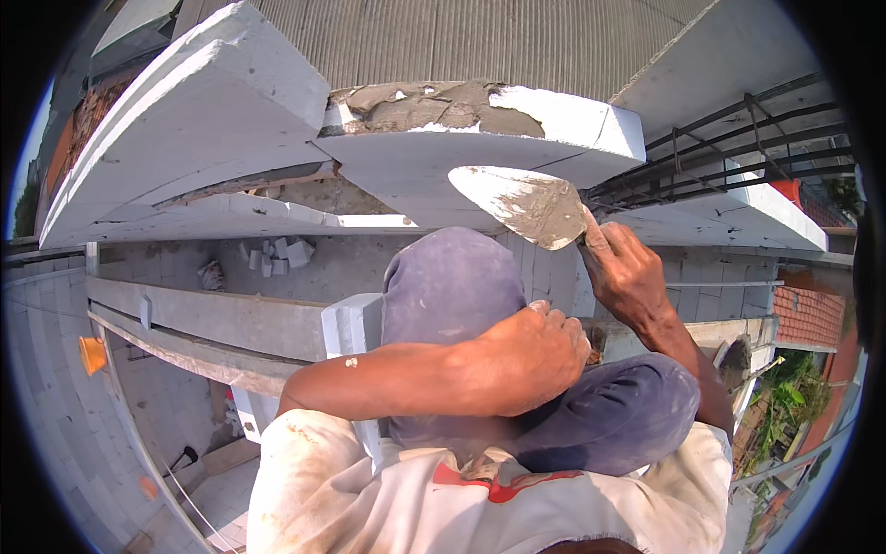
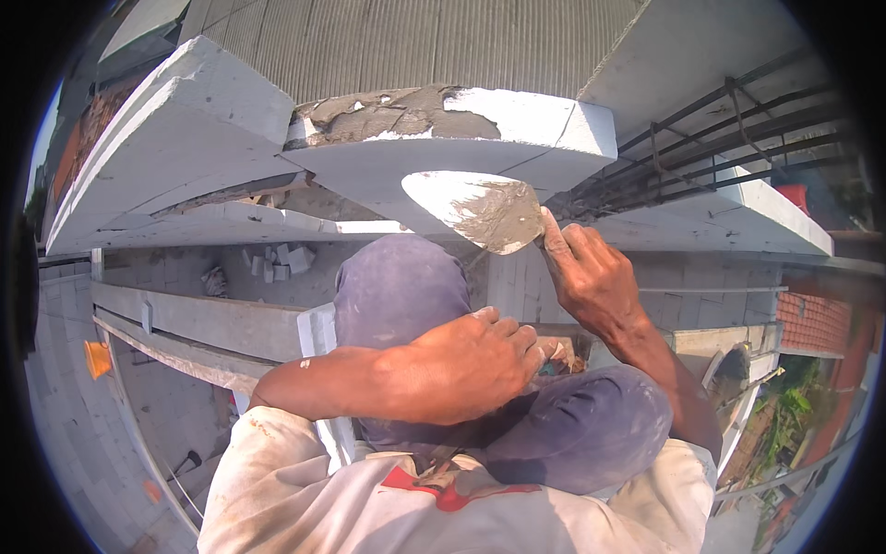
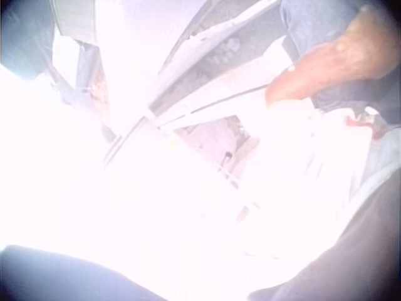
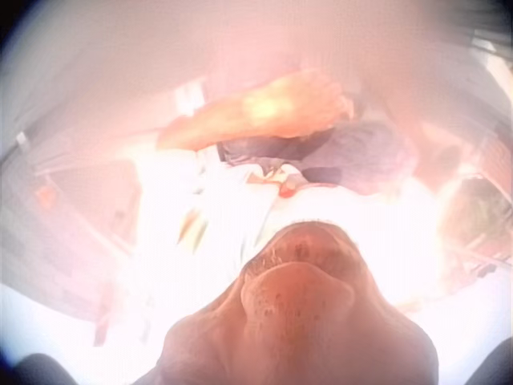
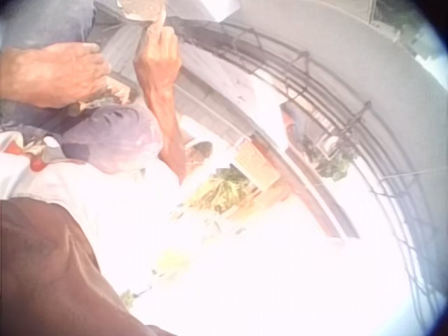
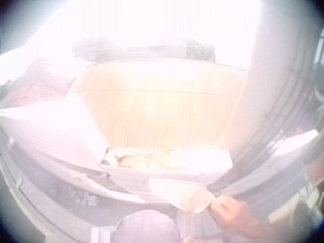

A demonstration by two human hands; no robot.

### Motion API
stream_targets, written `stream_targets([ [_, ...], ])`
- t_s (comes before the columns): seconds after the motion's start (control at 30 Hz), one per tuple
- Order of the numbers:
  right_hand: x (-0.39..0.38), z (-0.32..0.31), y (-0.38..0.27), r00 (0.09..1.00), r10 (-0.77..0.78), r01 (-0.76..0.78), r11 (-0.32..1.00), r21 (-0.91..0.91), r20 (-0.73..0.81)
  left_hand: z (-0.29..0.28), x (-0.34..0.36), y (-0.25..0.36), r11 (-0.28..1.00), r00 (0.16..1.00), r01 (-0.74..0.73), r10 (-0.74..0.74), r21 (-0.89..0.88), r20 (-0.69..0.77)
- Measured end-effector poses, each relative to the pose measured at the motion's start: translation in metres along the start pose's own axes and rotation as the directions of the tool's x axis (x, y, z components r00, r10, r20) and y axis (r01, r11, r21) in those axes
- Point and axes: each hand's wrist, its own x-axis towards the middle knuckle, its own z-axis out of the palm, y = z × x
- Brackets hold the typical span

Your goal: The person applies mortar to a roof structure using a trowel and places white rectangular tiles into the gaps. They use a hammer to tap the tiles into position and secure them with nails. The person also handles a bucket of mortar and uses a string line for alignment.

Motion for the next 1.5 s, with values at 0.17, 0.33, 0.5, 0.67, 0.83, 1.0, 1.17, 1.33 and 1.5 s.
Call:
stream_targets([
  [0.17,0.041,0.004,0.002,0.989,0.039,-0.037,0.999,0.021,-0.141,0.005,0.006,0.0,0.999,0.997,0.025,-0.027,-0.019,-0.07],
  [0.33,0.047,0.046,-0.025,0.99,-0.087,0.081,0.995,-0.059,-0.109,0.004,0.001,0.001,0.999,0.998,0.021,-0.024,-0.035,-0.059],
  [0.5,0.057,0.044,-0.04,0.988,-0.107,0.119,0.986,0.116,-0.111,0.003,-0.004,0.011,0.996,0.999,0.037,-0.04,-0.084,-0.037],
  [0.67,0.107,0.058,-0.073,0.989,-0.102,0.093,0.992,-0.087,-0.106,-0.005,-0.001,0.017,0.998,0.996,0.051,-0.048,-0.033,0.072],
  [0.83,0.089,0.066,-0.058,0.972,-0.233,0.225,0.963,-0.147,-0.039,0.001,0.0,0.013,0.997,0.997,0.042,-0.037,-0.061,0.075],
  [1.0,0.016,0.051,-0.001,0.99,0.007,-0.054,0.939,0.339,0.138,-0.006,0.003,0.0,0.995,0.995,0.053,-0.046,-0.085,0.084],
  [1.17,-0.109,-0.035,0.013,0.681,0.673,-0.693,0.467,0.549,0.287,-0.012,0.021,-0.005,0.99,0.972,0.109,-0.088,-0.086,0.217],
  [1.33,-0.237,-0.136,0.004,0.147,0.982,-0.89,0.183,0.417,-0.117,-0.007,0.034,-0.007,0.994,0.969,0.097,-0.082,-0.052,0.232],
  [1.5,-0.327,-0.24,-0.025,-0.323,0.901,-0.893,-0.391,-0.222,-0.289,-0.004,0.049,-0.002,1.0,0.969,0.013,-0.015,0.01,0.247],
])
